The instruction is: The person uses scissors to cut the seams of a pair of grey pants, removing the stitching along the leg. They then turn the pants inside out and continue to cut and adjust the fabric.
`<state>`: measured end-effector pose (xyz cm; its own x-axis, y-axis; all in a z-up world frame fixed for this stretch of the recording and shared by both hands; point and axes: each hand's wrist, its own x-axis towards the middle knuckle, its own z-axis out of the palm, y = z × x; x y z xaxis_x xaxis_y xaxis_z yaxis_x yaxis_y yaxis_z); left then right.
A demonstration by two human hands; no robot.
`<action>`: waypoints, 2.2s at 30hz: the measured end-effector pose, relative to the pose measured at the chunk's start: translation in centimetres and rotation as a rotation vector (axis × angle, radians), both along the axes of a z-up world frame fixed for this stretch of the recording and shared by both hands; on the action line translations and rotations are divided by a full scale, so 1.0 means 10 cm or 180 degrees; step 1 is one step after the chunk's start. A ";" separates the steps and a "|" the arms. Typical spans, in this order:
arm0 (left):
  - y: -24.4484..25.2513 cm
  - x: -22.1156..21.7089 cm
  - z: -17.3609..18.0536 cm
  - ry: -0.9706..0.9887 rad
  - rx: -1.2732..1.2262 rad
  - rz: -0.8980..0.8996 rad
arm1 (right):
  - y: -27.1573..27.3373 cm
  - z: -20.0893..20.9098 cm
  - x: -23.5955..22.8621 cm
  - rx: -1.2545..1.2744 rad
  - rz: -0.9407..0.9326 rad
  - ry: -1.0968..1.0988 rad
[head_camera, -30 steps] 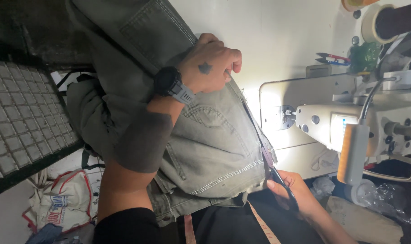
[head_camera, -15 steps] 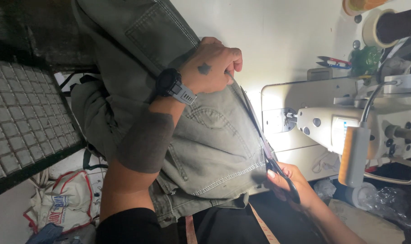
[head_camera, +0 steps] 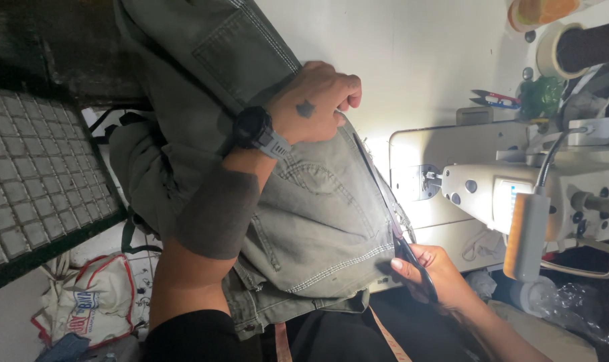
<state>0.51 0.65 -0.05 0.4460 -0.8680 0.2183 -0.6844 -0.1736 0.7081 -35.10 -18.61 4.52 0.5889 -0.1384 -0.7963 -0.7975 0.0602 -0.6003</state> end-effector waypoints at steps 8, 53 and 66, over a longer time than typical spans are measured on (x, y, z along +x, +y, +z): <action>0.13 0.05 -0.02 -0.0242 0.0453 0.0202 | 0.02 0.05 0.21 0.0509 -0.0147 -0.0249; 0.23 0.06 0.00 -0.0071 0.0050 0.0229 | 0.00 0.21 0.53 -0.0064 0.0591 0.0130; -0.17 -0.62 0.65 -0.0919 0.0669 -0.0787 | -0.97 0.33 -1.51 -0.2684 0.0198 0.1574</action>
